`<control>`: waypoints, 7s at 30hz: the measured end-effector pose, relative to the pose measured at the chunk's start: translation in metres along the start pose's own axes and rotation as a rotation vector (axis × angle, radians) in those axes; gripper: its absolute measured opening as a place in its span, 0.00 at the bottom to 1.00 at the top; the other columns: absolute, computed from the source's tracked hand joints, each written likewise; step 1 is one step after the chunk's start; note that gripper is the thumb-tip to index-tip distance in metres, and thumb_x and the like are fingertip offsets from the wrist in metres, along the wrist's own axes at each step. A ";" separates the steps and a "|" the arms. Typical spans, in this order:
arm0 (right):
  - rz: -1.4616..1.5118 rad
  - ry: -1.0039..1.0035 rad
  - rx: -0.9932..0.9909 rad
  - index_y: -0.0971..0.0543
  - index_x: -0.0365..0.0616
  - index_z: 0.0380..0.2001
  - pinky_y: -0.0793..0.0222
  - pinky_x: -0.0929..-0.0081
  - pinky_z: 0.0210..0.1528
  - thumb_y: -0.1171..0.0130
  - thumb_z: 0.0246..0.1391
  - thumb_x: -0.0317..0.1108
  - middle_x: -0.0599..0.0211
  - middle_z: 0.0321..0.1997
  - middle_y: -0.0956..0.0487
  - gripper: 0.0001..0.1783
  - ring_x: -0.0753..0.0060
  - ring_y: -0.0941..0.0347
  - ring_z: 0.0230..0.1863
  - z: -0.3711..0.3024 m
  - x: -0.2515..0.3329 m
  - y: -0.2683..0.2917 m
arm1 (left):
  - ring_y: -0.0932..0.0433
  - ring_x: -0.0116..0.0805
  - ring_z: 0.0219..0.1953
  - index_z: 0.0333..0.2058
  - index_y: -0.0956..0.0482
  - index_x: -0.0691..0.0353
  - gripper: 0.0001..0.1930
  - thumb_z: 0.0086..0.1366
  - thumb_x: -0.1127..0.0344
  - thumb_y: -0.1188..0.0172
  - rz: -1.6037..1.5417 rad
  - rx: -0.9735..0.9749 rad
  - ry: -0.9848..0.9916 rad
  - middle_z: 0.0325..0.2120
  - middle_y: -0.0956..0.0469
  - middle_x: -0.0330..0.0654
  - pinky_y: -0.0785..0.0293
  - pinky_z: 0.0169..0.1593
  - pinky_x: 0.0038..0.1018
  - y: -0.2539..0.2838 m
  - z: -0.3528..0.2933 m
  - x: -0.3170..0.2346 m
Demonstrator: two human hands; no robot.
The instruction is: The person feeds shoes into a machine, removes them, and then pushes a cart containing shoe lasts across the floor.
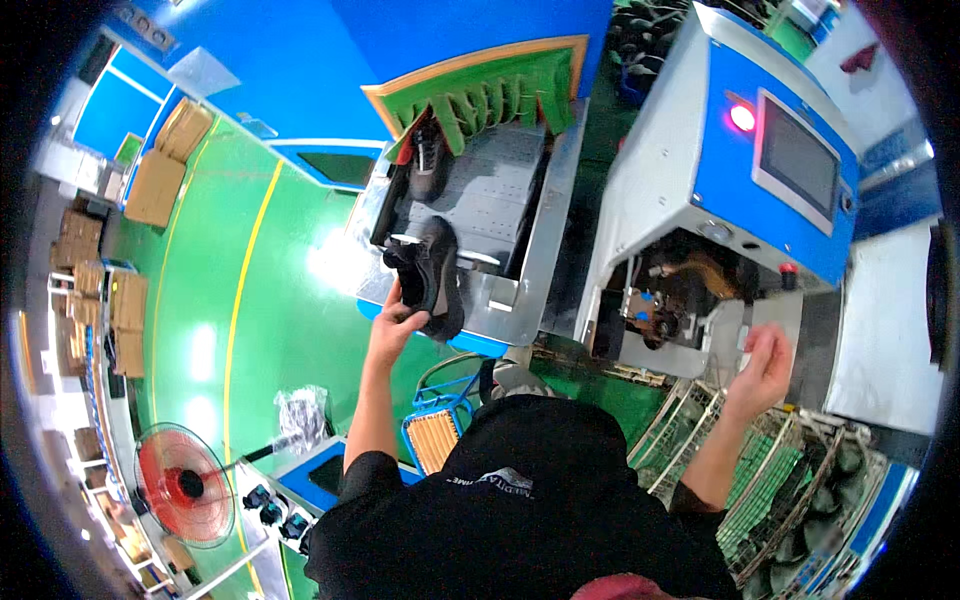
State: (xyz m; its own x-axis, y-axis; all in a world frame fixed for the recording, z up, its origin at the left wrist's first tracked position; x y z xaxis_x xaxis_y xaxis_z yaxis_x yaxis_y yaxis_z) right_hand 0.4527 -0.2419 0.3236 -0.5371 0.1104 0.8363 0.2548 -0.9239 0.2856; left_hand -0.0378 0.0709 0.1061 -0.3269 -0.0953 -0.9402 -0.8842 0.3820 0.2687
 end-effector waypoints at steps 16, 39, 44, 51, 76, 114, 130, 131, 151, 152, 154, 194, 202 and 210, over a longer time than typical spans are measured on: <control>-0.772 0.982 -0.144 0.28 0.35 0.57 0.40 0.53 0.64 0.70 0.70 0.47 0.45 0.59 0.25 0.30 0.46 0.30 0.62 0.082 -0.013 -0.190 | 0.27 0.58 0.56 0.58 0.32 0.66 0.34 0.53 0.65 0.29 0.605 -0.106 -0.062 0.52 0.25 0.58 0.31 0.60 0.41 -0.062 0.243 0.023; -0.783 0.914 -0.210 0.24 0.49 0.56 0.47 0.55 0.68 0.66 0.67 0.52 0.60 0.60 0.24 0.29 0.58 0.31 0.63 0.072 -0.014 -0.163 | 0.23 0.46 0.51 0.57 0.28 0.66 0.31 0.57 0.64 0.27 -0.511 -0.202 0.408 0.52 0.23 0.48 0.26 0.54 0.43 -0.134 0.348 0.043; -0.700 0.914 -0.223 0.22 0.49 0.54 0.47 0.59 0.68 0.63 0.68 0.52 0.62 0.62 0.25 0.27 0.61 0.33 0.65 0.082 0.003 -0.167 | 0.24 0.50 0.53 0.56 0.25 0.59 0.27 0.66 0.47 0.39 -1.044 0.282 0.511 0.50 0.21 0.47 0.27 0.55 0.49 -0.138 0.217 0.053; -0.397 0.636 0.083 0.28 0.38 0.60 0.45 0.54 0.68 0.43 0.58 0.42 0.54 0.64 0.27 0.29 0.54 0.34 0.67 0.070 0.039 -0.139 | 0.26 0.56 0.56 0.63 0.33 0.64 0.40 0.57 0.47 0.34 -1.109 0.335 0.329 0.56 0.25 0.51 0.29 0.61 0.49 -0.161 0.024 -0.034; 1.562 -0.864 0.255 0.29 0.34 0.58 0.19 0.60 0.43 0.40 0.51 0.38 0.52 0.47 0.19 0.32 0.56 0.18 0.41 -0.067 -0.040 0.063 | 0.25 0.27 0.19 0.49 0.25 0.62 0.21 0.77 0.50 0.55 -0.752 0.416 0.008 0.30 0.17 0.44 0.30 0.23 0.21 -0.259 -0.030 -0.253; 0.714 -0.711 0.057 0.25 0.39 0.51 0.24 0.73 0.41 0.35 0.52 0.36 0.68 0.39 0.20 0.23 0.71 0.21 0.37 -0.082 -0.084 0.046 | 0.27 0.54 0.59 0.54 0.25 0.59 0.28 0.56 0.56 0.32 0.705 0.897 -0.562 0.54 0.24 0.52 0.32 0.62 0.40 -0.270 -0.081 -0.149; 0.509 -0.693 0.088 0.28 0.40 0.57 0.31 0.78 0.46 0.36 0.52 0.33 0.71 0.44 0.24 0.28 0.76 0.27 0.41 -0.079 -0.041 0.032 | 0.21 0.52 0.37 0.34 0.18 0.62 0.07 0.57 0.70 0.40 0.425 0.427 -0.589 0.32 0.20 0.48 0.24 0.46 0.38 -0.285 -0.079 -0.210; 0.505 -0.719 0.082 0.28 0.40 0.57 0.31 0.78 0.46 0.36 0.52 0.34 0.71 0.44 0.24 0.29 0.76 0.28 0.41 -0.082 -0.043 0.033 | 0.21 0.52 0.37 0.34 0.18 0.62 0.07 0.57 0.69 0.40 0.381 0.446 -0.659 0.32 0.20 0.48 0.24 0.46 0.38 -0.283 -0.079 -0.207; 0.481 -0.678 0.027 0.33 0.36 0.63 0.33 0.73 0.54 0.32 0.49 0.39 0.66 0.51 0.24 0.39 0.71 0.28 0.49 -0.084 -0.055 0.047 | 0.20 0.37 0.29 0.38 0.23 0.66 0.12 0.60 0.67 0.31 0.053 0.257 -0.536 0.31 0.19 0.46 0.24 0.35 0.29 -0.328 -0.122 -0.209; 0.502 -0.685 0.020 0.33 0.36 0.63 0.32 0.73 0.54 0.32 0.49 0.39 0.65 0.51 0.24 0.39 0.71 0.28 0.49 -0.085 -0.056 0.048 | 0.20 0.38 0.29 0.38 0.23 0.65 0.13 0.60 0.66 0.31 0.091 0.277 -0.473 0.31 0.19 0.47 0.24 0.35 0.30 -0.329 -0.122 -0.202; 0.507 -0.712 0.038 0.35 0.35 0.65 0.32 0.72 0.55 0.30 0.48 0.38 0.64 0.53 0.25 0.43 0.69 0.28 0.51 -0.083 -0.059 0.051 | 0.23 0.50 0.28 0.35 0.26 0.66 0.14 0.61 0.62 0.34 0.109 0.284 -0.608 0.26 0.25 0.51 0.27 0.32 0.37 -0.334 -0.115 -0.204; 1.646 -1.021 0.356 0.25 0.32 0.54 0.19 0.61 0.46 0.51 0.61 0.50 0.47 0.48 0.18 0.31 0.55 0.18 0.42 -0.115 -0.107 0.063 | 0.16 0.46 0.27 0.65 0.39 0.63 0.45 0.58 0.45 0.30 -0.636 1.556 0.733 0.34 0.17 0.58 0.18 0.31 0.29 -0.364 -0.151 -0.260; 1.247 -1.094 -0.029 0.22 0.36 0.50 0.20 0.66 0.42 0.49 0.64 0.44 0.56 0.43 0.16 0.22 0.62 0.18 0.38 -0.149 -0.144 0.081 | 0.24 0.30 0.24 0.57 0.23 0.57 0.27 0.60 0.57 0.30 0.299 1.548 -0.372 0.21 0.23 0.42 0.30 0.31 0.33 -0.340 -0.158 -0.250; 1.205 -1.149 0.007 0.22 0.39 0.51 0.19 0.65 0.41 0.43 0.60 0.38 0.58 0.45 0.16 0.20 0.62 0.18 0.39 -0.115 -0.120 0.057 | 0.26 0.28 0.25 0.45 0.22 0.63 0.14 0.71 0.57 0.42 -0.218 0.705 0.081 0.28 0.23 0.34 0.27 0.31 0.30 -0.356 -0.106 -0.220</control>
State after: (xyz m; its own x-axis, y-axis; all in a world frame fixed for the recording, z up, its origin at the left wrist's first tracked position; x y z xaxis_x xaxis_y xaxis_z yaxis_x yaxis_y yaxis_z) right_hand 0.4394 -0.3495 0.1855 0.7882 -0.4203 0.4496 0.0616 -0.6729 -0.7371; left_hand 0.3139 -0.1421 0.2397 -0.2161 -0.2940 -0.9311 -0.5168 0.8435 -0.1465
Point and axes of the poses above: each hand's wrist, its own z-axis towards the middle knuckle, its own y-axis out of the back of the hand, x = y × z, the point moved 3 cm from there along z, towards the middle knuckle
